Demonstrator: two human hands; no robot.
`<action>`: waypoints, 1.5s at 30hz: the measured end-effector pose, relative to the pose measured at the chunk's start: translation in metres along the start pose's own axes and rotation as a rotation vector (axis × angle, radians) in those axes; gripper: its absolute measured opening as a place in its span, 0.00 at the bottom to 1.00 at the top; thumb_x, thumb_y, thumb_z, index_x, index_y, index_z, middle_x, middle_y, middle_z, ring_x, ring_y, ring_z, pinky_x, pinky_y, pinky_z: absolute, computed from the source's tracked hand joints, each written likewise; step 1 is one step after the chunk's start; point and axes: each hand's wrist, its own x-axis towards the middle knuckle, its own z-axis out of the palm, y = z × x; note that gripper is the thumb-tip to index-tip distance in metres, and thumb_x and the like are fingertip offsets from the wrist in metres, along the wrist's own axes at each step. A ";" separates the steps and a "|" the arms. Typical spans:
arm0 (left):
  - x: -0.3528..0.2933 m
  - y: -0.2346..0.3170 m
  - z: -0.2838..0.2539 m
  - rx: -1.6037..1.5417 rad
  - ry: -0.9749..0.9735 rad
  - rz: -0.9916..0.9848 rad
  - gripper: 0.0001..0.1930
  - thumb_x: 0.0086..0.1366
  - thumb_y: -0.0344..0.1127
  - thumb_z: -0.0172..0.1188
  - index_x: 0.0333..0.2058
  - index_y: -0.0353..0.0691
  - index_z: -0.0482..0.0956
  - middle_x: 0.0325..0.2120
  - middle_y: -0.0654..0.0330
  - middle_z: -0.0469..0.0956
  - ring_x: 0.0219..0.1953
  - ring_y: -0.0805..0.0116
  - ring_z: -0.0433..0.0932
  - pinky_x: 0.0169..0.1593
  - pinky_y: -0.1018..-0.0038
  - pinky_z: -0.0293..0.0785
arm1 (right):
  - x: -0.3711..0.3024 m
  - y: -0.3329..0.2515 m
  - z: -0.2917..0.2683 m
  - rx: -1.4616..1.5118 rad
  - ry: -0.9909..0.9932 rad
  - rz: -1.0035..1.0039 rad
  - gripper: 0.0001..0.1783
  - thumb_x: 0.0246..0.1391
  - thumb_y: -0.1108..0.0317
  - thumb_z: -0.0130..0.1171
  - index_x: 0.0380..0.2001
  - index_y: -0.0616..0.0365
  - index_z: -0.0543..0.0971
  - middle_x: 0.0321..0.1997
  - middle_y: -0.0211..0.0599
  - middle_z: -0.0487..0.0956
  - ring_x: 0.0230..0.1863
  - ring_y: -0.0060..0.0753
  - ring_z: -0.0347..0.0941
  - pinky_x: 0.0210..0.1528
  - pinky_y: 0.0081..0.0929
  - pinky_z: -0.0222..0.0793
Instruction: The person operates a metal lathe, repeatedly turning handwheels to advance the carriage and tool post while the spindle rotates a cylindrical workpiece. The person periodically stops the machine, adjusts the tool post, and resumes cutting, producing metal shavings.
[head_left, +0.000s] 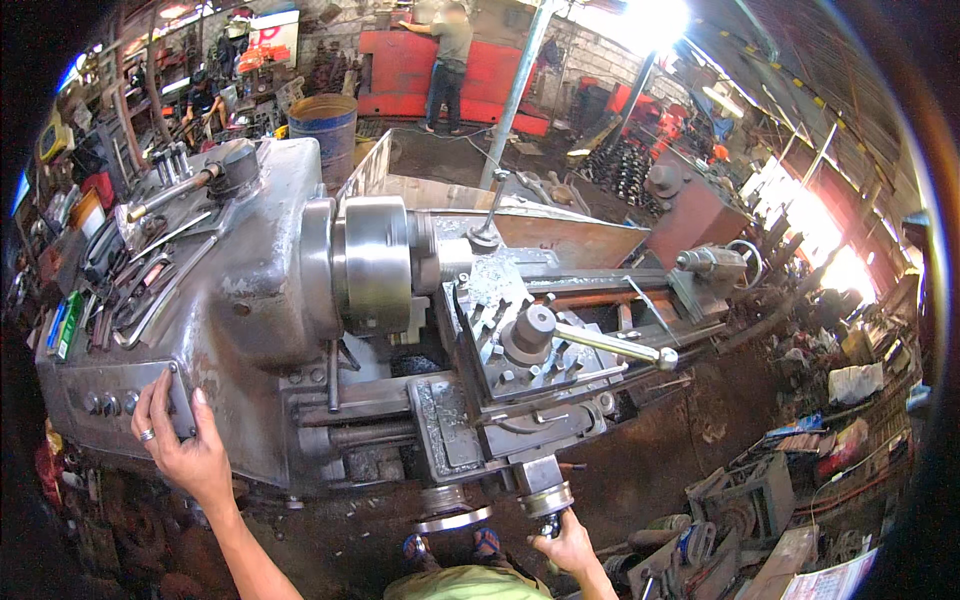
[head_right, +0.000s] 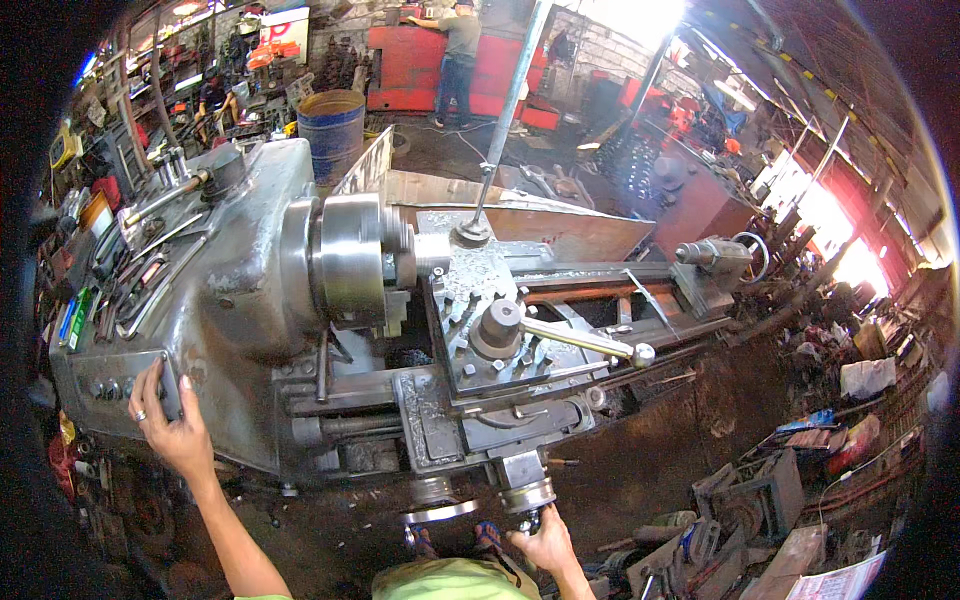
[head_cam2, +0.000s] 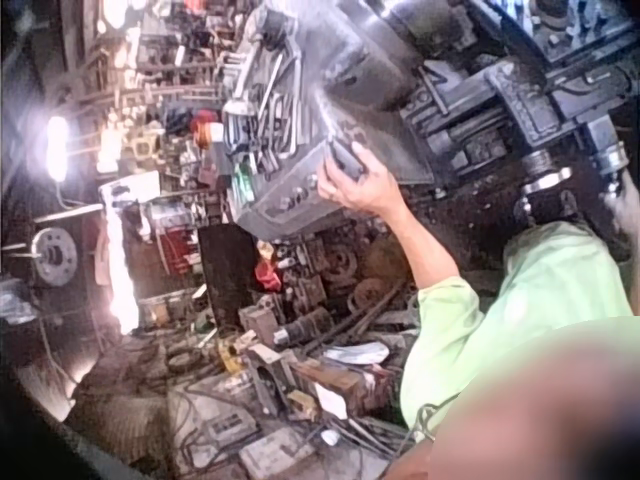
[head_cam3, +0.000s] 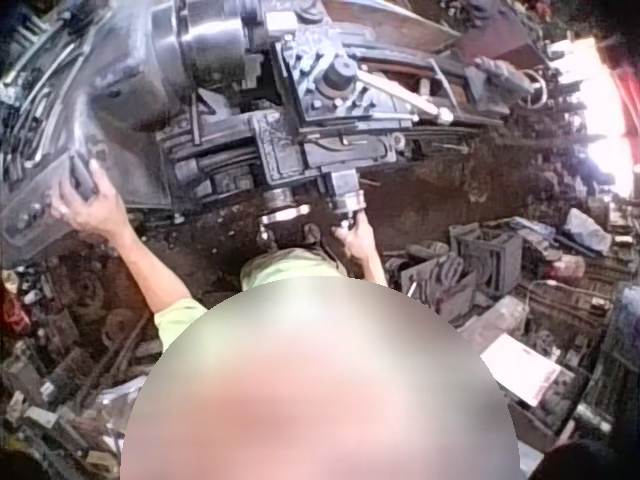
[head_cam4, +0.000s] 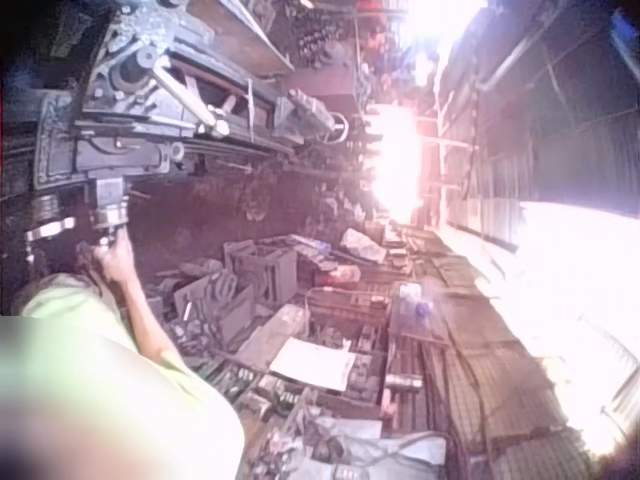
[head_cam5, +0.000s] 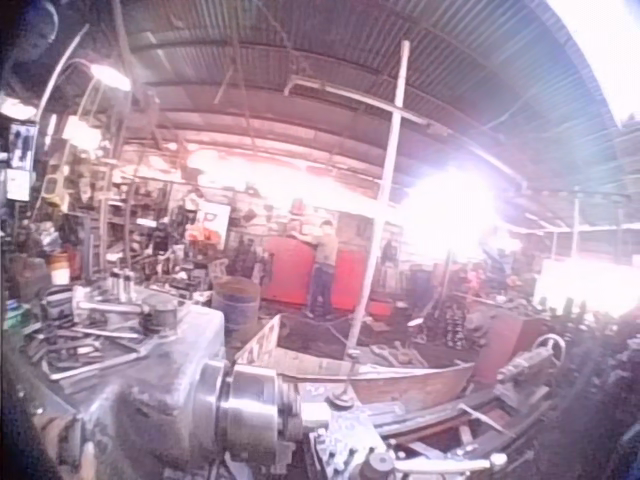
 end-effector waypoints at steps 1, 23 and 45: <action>0.001 0.000 0.000 -0.003 0.002 0.003 0.19 0.59 0.28 0.65 0.50 0.37 0.79 0.48 0.54 0.76 0.54 0.53 0.71 0.58 0.57 0.66 | 0.000 -0.001 -0.001 0.003 0.010 -0.025 0.45 0.36 0.54 0.74 0.58 0.61 0.70 0.46 0.51 0.81 0.49 0.49 0.78 0.52 0.38 0.71; 0.001 -0.004 -0.002 -0.034 -0.004 0.017 0.18 0.60 0.29 0.66 0.50 0.37 0.79 0.47 0.53 0.76 0.52 0.54 0.71 0.57 0.57 0.66 | -0.003 -0.006 -0.005 0.044 0.068 -0.010 0.43 0.34 0.54 0.73 0.54 0.64 0.73 0.45 0.52 0.81 0.46 0.48 0.78 0.50 0.38 0.71; 0.000 -0.010 -0.001 -0.037 -0.004 0.020 0.17 0.61 0.29 0.65 0.49 0.35 0.79 0.47 0.54 0.76 0.52 0.54 0.71 0.58 0.58 0.66 | 0.002 0.002 -0.006 0.061 0.045 0.055 0.42 0.34 0.53 0.73 0.54 0.64 0.74 0.43 0.49 0.81 0.44 0.45 0.78 0.50 0.38 0.72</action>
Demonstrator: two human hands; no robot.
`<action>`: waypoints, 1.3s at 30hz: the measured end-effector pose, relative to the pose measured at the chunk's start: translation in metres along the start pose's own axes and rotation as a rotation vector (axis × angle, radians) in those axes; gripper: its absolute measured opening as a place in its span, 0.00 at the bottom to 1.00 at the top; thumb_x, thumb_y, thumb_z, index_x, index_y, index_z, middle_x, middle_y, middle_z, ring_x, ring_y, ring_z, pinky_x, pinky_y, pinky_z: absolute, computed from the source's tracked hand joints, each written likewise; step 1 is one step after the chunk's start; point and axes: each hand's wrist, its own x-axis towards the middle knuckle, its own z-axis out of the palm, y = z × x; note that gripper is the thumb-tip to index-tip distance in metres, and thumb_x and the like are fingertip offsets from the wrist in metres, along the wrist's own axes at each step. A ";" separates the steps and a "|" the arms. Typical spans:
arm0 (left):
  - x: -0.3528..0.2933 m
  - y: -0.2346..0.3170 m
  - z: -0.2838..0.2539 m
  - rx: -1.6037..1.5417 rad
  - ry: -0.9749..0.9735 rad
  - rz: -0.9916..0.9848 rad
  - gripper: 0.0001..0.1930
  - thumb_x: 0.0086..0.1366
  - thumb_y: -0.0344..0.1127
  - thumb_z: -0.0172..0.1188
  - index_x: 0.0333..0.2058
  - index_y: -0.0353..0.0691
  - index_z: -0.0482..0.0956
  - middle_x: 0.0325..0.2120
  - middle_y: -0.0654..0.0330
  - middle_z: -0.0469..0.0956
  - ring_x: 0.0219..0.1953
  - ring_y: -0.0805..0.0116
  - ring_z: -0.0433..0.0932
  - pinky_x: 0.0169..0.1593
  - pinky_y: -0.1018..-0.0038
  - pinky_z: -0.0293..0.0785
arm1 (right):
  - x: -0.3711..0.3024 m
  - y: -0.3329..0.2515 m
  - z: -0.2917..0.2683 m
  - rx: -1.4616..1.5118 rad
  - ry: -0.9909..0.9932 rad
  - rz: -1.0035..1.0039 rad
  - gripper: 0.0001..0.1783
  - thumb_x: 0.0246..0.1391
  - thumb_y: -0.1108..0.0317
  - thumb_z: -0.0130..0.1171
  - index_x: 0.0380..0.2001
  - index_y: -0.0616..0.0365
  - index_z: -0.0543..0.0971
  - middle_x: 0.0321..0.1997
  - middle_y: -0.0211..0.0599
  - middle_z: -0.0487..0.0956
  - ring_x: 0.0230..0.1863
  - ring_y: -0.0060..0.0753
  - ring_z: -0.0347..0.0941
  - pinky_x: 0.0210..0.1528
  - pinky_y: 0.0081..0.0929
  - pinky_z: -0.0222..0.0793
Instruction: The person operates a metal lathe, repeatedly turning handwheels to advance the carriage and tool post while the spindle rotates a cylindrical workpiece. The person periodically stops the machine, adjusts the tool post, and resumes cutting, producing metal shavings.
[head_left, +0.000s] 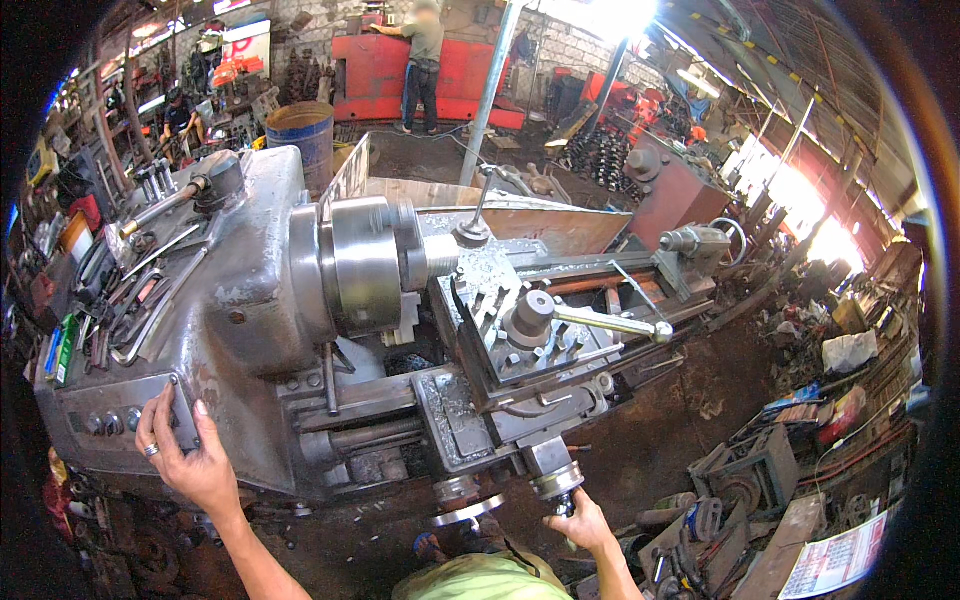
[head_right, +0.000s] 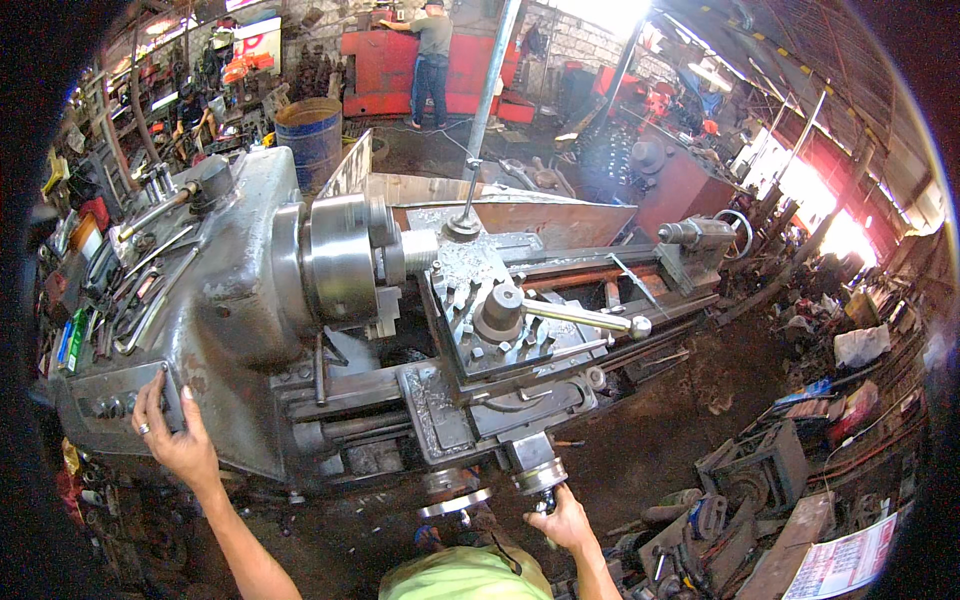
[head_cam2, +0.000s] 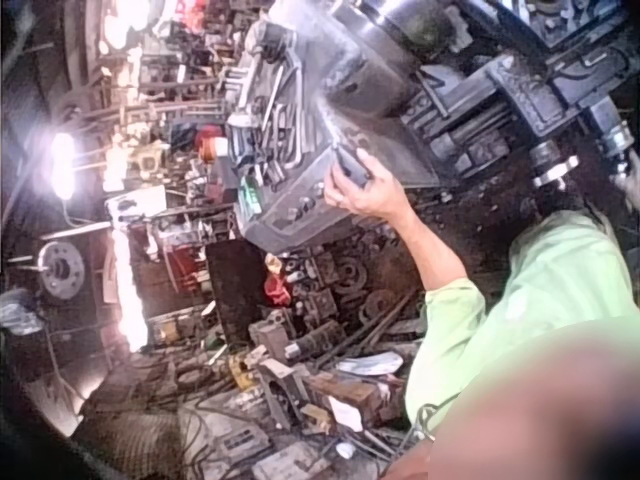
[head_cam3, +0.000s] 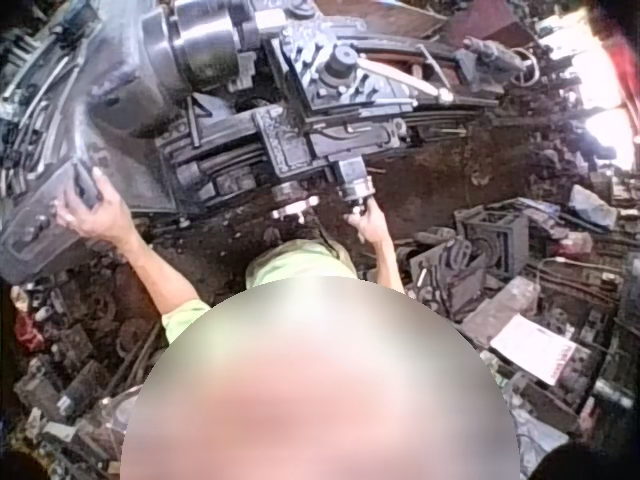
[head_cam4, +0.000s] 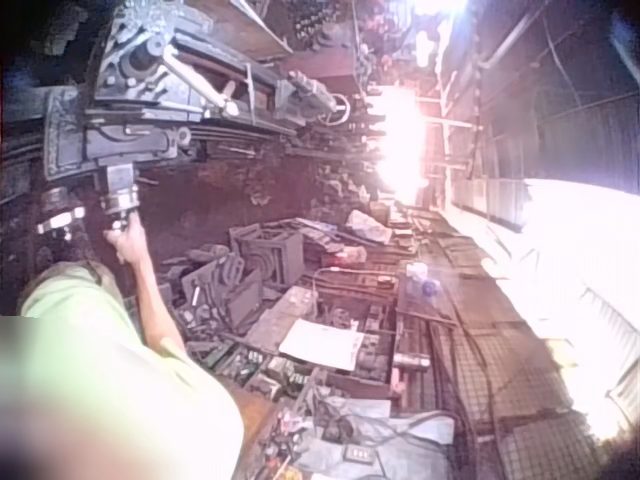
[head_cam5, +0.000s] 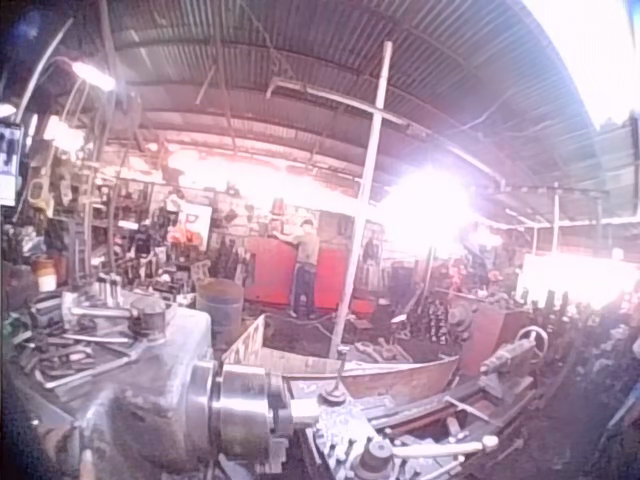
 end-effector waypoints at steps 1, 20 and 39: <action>0.000 0.000 0.000 0.004 0.001 -0.005 0.17 0.61 0.29 0.65 0.49 0.35 0.79 0.47 0.53 0.76 0.53 0.54 0.71 0.58 0.58 0.66 | 0.000 0.000 0.000 -0.003 -0.003 -0.001 0.42 0.34 0.53 0.73 0.54 0.64 0.74 0.43 0.49 0.81 0.44 0.45 0.78 0.50 0.38 0.72; -0.001 -0.005 -0.001 0.012 -0.010 -0.008 0.18 0.61 0.29 0.65 0.51 0.36 0.79 0.48 0.53 0.76 0.53 0.55 0.72 0.58 0.57 0.67 | 0.000 -0.003 -0.005 -0.024 -0.056 0.041 0.45 0.35 0.55 0.73 0.58 0.62 0.71 0.53 0.53 0.78 0.54 0.51 0.76 0.56 0.39 0.70; -0.002 -0.016 0.002 0.045 -0.006 -0.007 0.17 0.62 0.30 0.64 0.50 0.34 0.78 0.48 0.51 0.75 0.53 0.53 0.72 0.58 0.57 0.67 | -0.027 0.030 0.022 0.136 -0.102 0.234 0.24 0.55 0.52 0.65 0.21 0.65 0.80 0.16 0.30 0.73 0.20 0.22 0.65 0.26 0.31 0.65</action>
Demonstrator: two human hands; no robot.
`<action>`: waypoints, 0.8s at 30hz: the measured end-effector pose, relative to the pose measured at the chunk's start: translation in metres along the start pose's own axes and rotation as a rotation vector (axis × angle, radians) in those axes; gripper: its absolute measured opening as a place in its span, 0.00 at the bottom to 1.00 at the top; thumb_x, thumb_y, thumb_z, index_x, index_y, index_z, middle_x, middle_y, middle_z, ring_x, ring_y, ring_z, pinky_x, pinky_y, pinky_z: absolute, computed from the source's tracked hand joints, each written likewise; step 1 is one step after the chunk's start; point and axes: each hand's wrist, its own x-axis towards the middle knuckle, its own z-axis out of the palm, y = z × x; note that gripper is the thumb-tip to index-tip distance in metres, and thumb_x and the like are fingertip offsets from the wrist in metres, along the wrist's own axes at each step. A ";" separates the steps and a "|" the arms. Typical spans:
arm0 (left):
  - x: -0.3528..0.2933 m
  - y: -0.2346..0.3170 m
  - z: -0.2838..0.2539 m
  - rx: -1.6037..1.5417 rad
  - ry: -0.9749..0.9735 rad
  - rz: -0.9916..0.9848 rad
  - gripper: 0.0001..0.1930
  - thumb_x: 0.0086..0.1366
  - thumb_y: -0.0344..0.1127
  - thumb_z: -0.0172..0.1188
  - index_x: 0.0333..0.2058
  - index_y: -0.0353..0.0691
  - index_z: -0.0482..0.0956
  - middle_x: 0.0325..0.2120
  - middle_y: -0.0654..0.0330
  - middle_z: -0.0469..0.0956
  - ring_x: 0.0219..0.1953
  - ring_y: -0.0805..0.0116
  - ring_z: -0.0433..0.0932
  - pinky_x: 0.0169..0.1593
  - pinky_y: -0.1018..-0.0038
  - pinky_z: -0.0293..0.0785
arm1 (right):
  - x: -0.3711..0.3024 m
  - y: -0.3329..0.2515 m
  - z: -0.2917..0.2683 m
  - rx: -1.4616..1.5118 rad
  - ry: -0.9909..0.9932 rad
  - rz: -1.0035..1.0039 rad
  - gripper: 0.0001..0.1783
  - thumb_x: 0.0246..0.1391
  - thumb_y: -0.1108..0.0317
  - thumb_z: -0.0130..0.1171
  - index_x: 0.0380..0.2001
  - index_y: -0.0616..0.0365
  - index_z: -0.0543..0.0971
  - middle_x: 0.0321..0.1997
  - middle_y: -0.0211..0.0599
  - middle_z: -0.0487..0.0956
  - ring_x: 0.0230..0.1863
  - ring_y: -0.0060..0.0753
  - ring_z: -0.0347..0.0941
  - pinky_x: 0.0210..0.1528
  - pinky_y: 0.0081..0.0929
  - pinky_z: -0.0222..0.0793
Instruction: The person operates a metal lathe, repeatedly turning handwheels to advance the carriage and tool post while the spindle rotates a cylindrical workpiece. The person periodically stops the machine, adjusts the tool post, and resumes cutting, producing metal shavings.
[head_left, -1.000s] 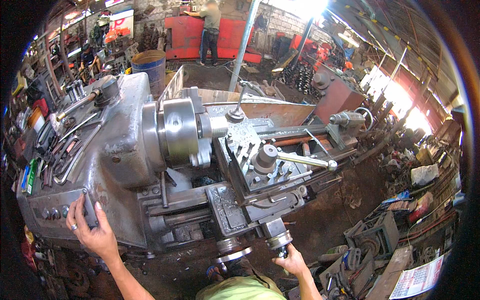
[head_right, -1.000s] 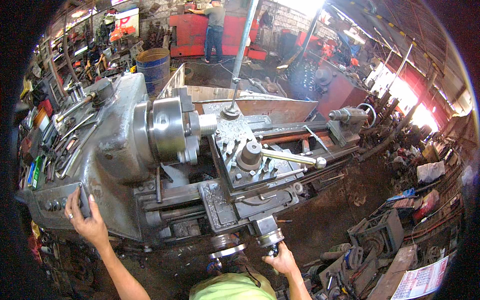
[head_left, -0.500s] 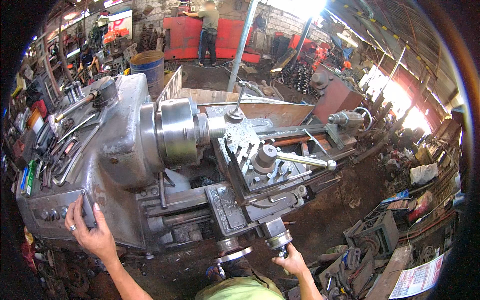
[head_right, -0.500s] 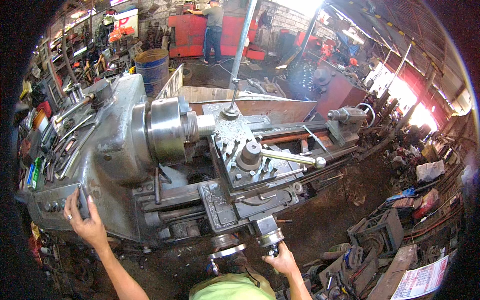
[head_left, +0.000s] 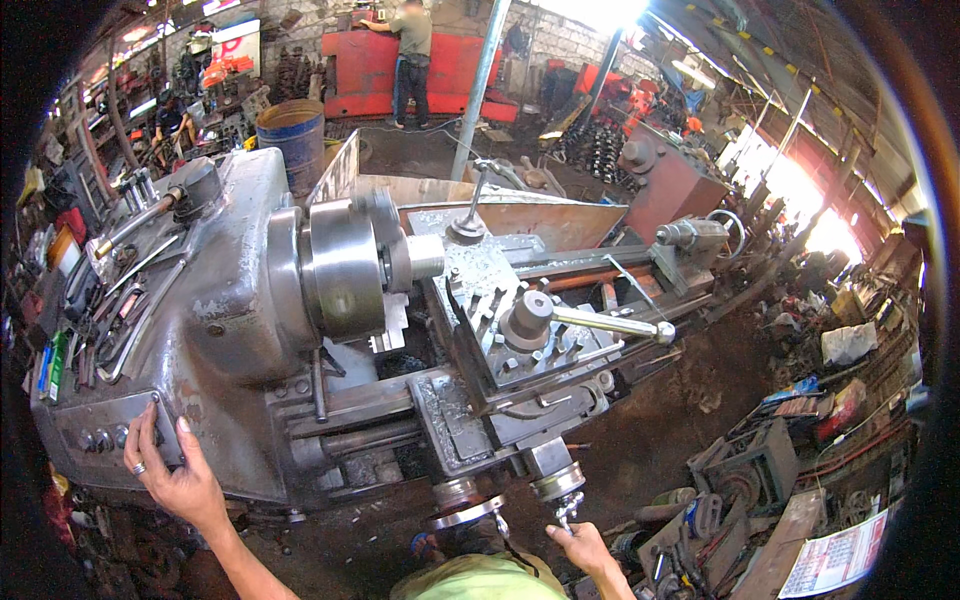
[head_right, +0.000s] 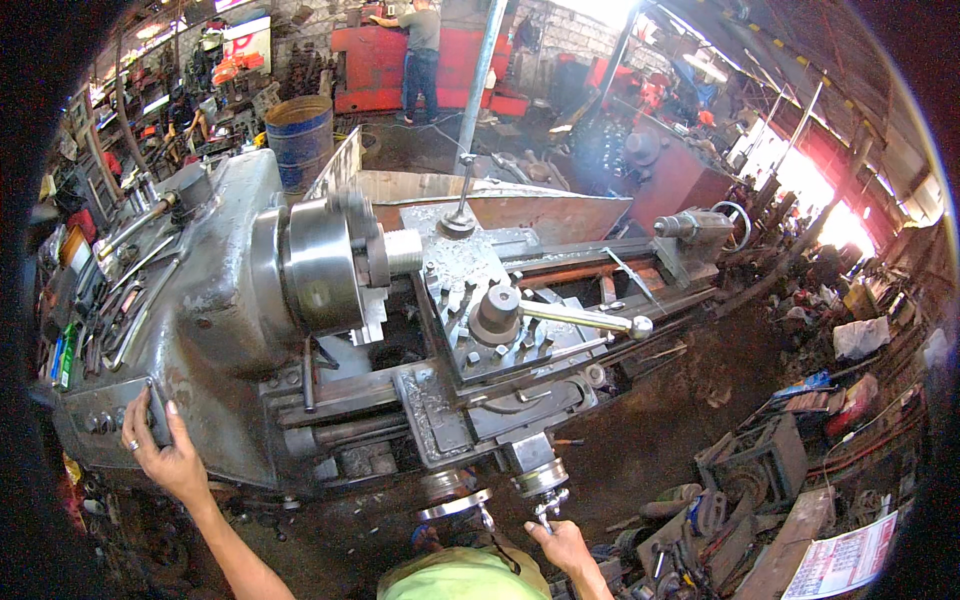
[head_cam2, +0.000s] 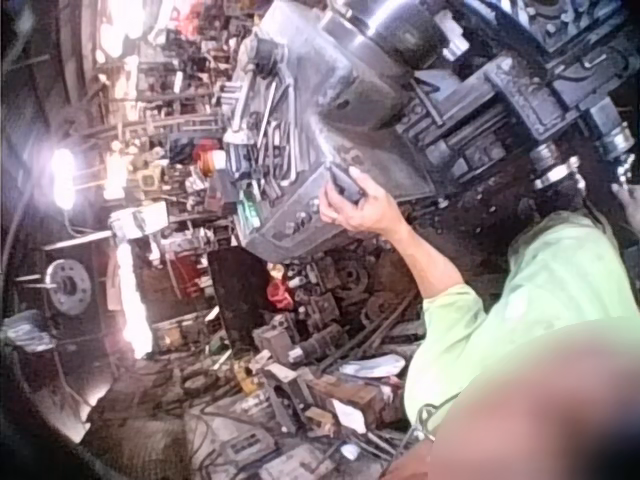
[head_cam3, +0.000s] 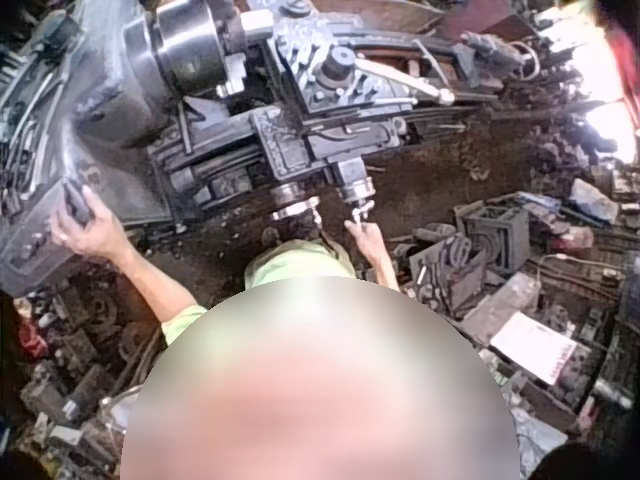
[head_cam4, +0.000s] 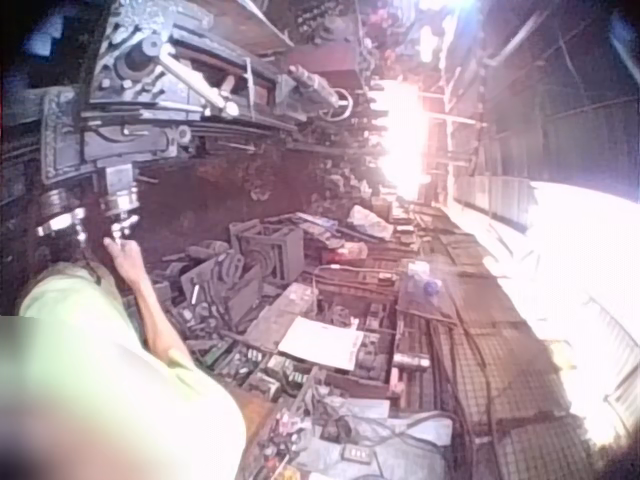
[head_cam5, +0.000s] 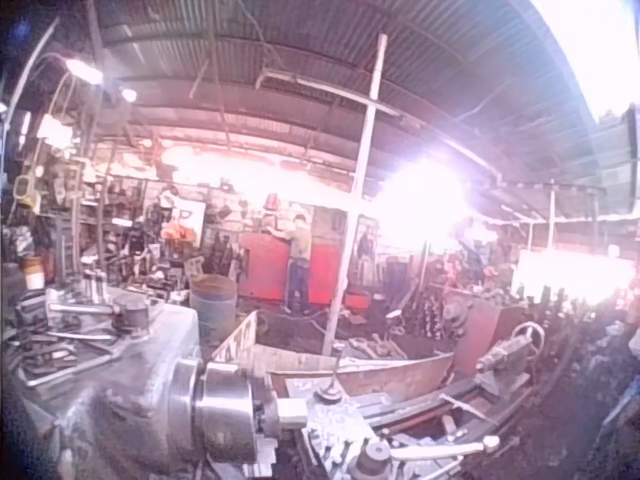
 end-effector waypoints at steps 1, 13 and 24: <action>0.000 0.000 0.000 -0.003 0.003 -0.004 0.17 0.62 0.30 0.64 0.50 0.34 0.78 0.48 0.51 0.75 0.53 0.53 0.72 0.58 0.57 0.67 | 0.006 0.012 0.011 -0.022 0.010 -0.032 0.23 0.55 0.52 0.65 0.21 0.65 0.80 0.16 0.30 0.73 0.20 0.22 0.65 0.27 0.31 0.65; 0.001 -0.006 0.000 -0.014 -0.011 0.015 0.18 0.61 0.29 0.64 0.50 0.35 0.78 0.47 0.51 0.76 0.53 0.52 0.72 0.58 0.57 0.66 | 0.018 0.000 -0.047 -0.522 0.206 -0.173 0.22 0.46 0.48 0.66 0.25 0.60 0.84 0.29 0.58 0.82 0.38 0.58 0.81 0.41 0.47 0.76; 0.003 -0.010 0.002 -0.089 0.000 0.036 0.17 0.60 0.28 0.65 0.49 0.35 0.78 0.47 0.52 0.76 0.52 0.53 0.72 0.58 0.57 0.66 | 0.078 0.035 0.001 -0.571 -0.031 0.107 0.27 0.51 0.46 0.62 0.43 0.60 0.83 0.47 0.57 0.81 0.50 0.58 0.78 0.53 0.46 0.74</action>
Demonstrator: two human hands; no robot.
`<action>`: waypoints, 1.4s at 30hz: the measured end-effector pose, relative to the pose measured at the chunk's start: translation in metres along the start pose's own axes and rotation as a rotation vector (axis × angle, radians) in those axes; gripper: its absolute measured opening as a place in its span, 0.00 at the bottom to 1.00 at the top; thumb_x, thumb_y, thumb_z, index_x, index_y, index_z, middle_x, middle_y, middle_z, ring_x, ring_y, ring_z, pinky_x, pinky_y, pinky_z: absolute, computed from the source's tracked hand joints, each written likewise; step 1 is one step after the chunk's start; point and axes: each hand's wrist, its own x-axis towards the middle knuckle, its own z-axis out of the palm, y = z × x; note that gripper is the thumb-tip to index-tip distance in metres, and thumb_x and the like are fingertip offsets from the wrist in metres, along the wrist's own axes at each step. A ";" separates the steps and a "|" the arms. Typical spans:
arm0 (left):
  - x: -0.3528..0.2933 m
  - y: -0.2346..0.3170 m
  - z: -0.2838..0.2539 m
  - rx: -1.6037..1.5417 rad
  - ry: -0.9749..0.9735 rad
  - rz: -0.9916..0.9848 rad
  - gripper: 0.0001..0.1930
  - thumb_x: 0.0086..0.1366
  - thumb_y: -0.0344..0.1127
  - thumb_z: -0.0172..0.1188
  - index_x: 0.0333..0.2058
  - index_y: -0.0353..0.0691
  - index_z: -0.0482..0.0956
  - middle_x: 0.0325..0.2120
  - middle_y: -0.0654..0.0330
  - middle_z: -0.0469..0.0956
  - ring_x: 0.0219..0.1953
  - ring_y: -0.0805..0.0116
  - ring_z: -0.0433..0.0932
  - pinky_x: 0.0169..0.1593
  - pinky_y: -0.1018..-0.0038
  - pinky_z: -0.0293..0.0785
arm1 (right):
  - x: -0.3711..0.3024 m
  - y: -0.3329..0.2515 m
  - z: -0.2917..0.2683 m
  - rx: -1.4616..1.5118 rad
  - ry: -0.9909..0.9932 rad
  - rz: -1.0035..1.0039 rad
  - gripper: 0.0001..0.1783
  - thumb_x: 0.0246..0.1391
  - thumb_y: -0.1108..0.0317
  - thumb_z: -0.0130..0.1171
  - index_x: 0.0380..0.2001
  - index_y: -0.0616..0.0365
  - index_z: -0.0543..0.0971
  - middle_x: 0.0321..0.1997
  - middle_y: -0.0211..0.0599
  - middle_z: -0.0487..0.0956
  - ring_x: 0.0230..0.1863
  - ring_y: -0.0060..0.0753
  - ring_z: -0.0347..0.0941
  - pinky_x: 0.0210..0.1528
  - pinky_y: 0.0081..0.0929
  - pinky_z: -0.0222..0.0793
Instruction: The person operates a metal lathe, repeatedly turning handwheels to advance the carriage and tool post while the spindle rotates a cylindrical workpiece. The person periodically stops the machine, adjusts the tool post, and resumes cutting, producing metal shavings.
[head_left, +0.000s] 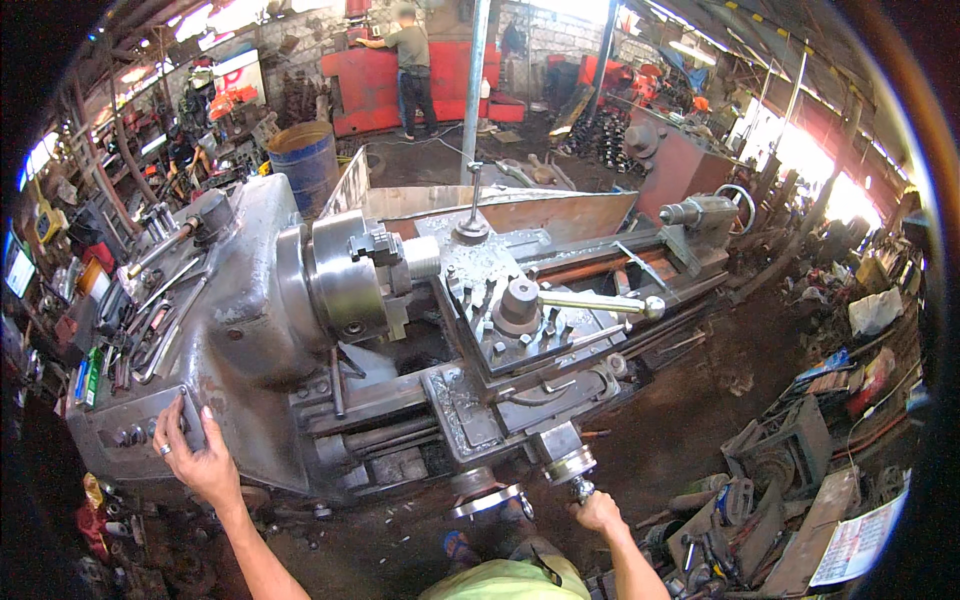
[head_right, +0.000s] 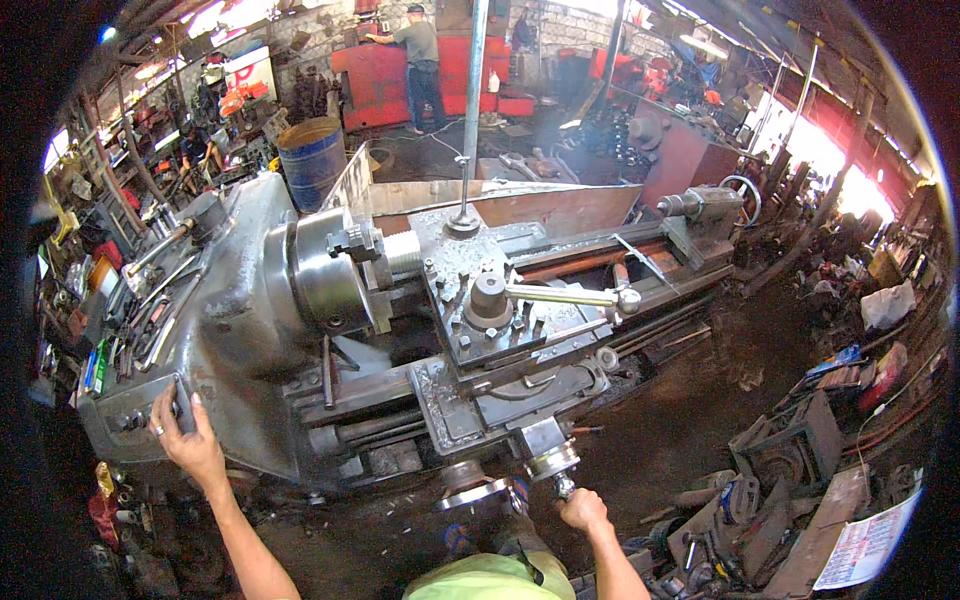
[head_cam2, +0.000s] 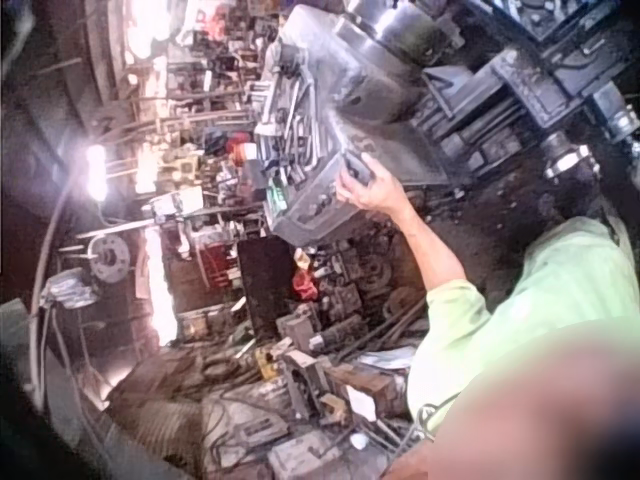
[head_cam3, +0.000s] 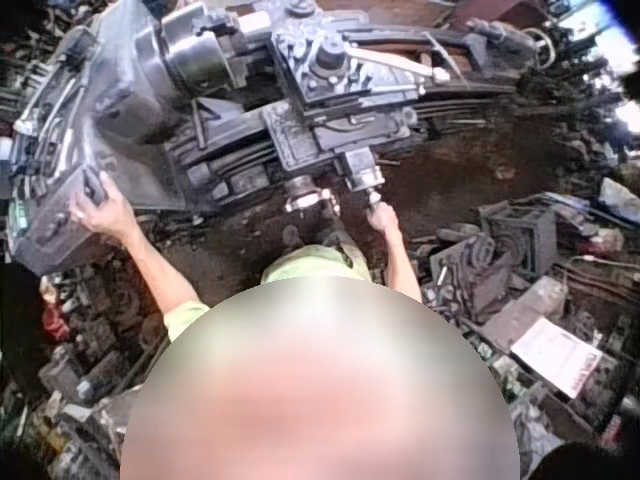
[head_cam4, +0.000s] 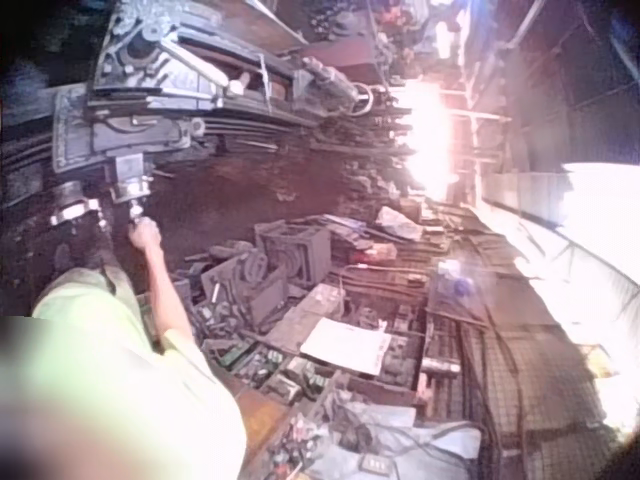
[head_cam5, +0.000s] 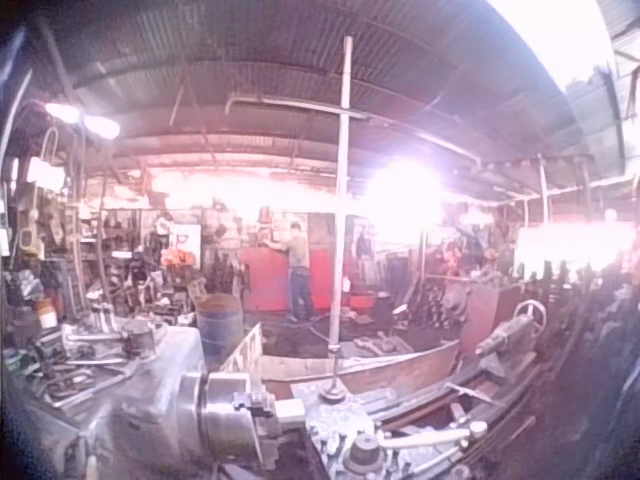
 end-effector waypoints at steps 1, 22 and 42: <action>0.000 0.000 0.000 0.045 0.003 0.004 0.18 0.60 0.28 0.65 0.50 0.35 0.78 0.47 0.52 0.76 0.52 0.53 0.71 0.58 0.57 0.66 | 0.002 0.010 -0.011 0.044 -0.102 -0.231 0.30 0.51 0.43 0.63 0.43 0.61 0.83 0.46 0.58 0.81 0.49 0.58 0.78 0.52 0.43 0.74; 0.010 0.024 0.020 0.597 -0.021 -0.008 0.27 0.61 0.39 0.65 0.58 0.40 0.72 0.46 0.46 0.71 0.51 0.44 0.68 0.55 0.51 0.65 | 0.283 0.040 -0.163 -0.281 0.215 -0.149 0.26 0.53 0.60 0.61 0.53 0.61 0.75 0.60 0.48 0.70 0.62 0.53 0.68 0.60 0.51 0.67; 0.008 0.024 0.023 0.548 -0.007 -0.045 0.28 0.59 0.37 0.66 0.58 0.41 0.72 0.47 0.45 0.71 0.52 0.44 0.69 0.56 0.52 0.66 | 0.192 0.127 -0.014 0.339 0.074 -0.121 0.35 0.48 0.61 0.66 0.57 0.72 0.71 0.54 0.64 0.77 0.59 0.58 0.72 0.62 0.39 0.67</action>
